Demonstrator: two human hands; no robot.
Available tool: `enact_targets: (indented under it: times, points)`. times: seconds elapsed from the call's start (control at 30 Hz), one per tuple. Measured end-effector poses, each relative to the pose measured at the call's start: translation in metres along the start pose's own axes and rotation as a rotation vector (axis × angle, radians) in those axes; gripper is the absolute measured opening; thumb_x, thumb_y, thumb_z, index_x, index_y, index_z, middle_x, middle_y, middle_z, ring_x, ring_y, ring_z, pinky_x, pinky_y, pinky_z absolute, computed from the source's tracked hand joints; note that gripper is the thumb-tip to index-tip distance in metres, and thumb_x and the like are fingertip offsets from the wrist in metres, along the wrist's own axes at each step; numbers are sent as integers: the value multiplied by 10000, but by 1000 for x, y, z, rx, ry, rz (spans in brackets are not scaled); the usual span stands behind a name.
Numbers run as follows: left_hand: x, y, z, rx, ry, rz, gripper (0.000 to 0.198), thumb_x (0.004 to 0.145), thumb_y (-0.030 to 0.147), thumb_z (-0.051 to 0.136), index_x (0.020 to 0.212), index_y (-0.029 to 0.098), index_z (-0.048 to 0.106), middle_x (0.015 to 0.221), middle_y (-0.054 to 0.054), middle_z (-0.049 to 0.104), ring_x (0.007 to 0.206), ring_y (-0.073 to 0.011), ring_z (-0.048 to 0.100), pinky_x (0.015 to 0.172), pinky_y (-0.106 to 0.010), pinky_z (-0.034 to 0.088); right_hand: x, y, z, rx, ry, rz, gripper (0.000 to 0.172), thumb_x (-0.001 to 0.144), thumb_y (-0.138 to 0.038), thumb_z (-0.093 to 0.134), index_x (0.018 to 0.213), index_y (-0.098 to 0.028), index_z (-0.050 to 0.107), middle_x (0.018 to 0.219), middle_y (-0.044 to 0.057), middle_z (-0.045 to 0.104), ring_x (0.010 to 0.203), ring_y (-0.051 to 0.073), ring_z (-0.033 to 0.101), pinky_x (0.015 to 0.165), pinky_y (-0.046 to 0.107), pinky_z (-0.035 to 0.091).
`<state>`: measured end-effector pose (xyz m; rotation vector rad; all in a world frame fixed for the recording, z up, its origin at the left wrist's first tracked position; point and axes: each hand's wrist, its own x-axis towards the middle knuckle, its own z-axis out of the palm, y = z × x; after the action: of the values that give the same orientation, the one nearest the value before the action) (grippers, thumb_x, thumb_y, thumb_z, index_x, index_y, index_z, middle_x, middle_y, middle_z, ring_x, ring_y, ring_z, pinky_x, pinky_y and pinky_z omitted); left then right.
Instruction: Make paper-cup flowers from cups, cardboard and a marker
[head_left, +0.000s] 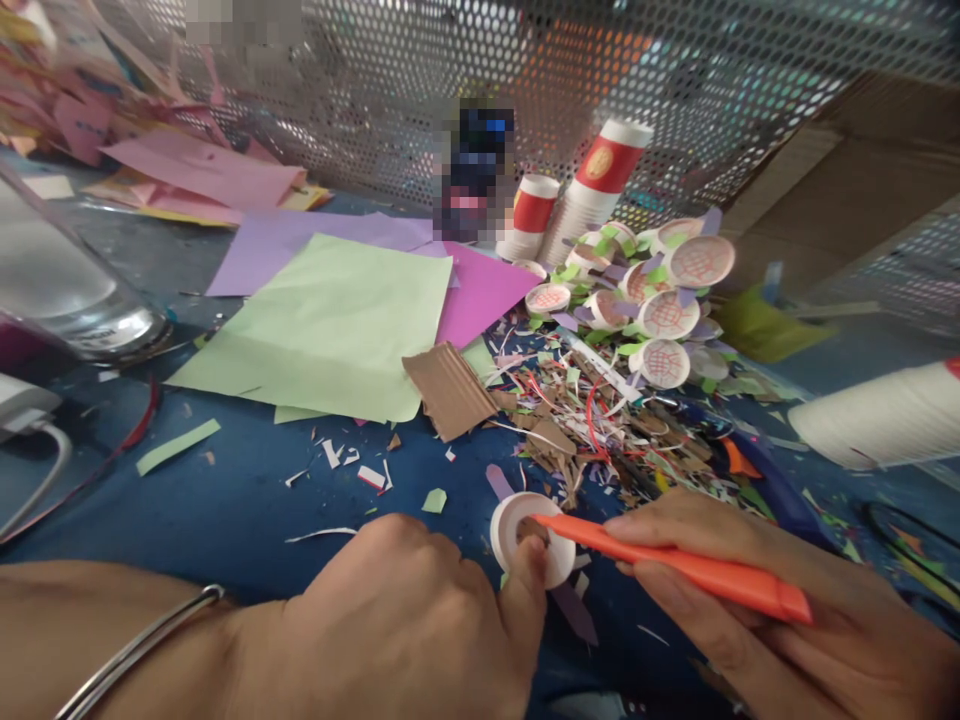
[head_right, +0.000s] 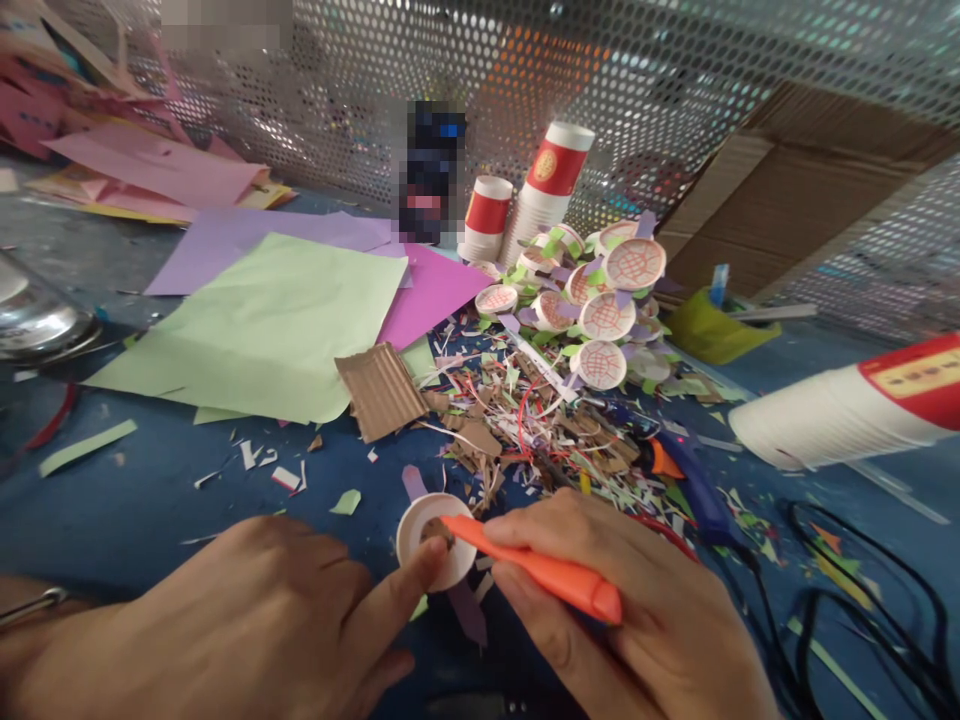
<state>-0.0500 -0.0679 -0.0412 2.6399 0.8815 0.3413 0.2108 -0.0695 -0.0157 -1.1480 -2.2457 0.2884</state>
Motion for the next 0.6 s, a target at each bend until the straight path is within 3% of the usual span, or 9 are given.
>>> enact_targets:
  times: [0.17,0.33,0.47,0.6]
  points:
    - [-1,-1,2,10,-6,30,403,1011,291,450,1375,145,545,600,10,608,606,-187,662,581,-257,548,2,-3,2,16,6,21,209,928,-201,623,1111,-291,669,1002,-13,778,862,145,761,777,168,613]
    - [-1,2,-5,85,-134,-8,448,1000,300,509,1430,178,493,674,-5,672,543,-171,632,599,-293,563,8,-5,2,28,-34,-28,216,922,-211,624,1120,-284,674,983,-8,789,831,147,770,735,168,620]
    - [-1,3,-7,103,-193,-47,378,1014,328,491,1363,195,543,684,-2,667,518,-163,612,607,-316,572,7,-6,2,126,-105,-12,251,936,-209,603,1160,-273,695,1013,6,788,852,156,770,716,186,623]
    - [0,5,-6,83,-185,-54,374,1024,340,462,1356,191,549,690,-3,657,541,-167,614,620,-317,567,5,-7,1,94,-29,29,248,906,-186,630,1116,-304,689,978,-20,782,804,163,768,702,196,629]
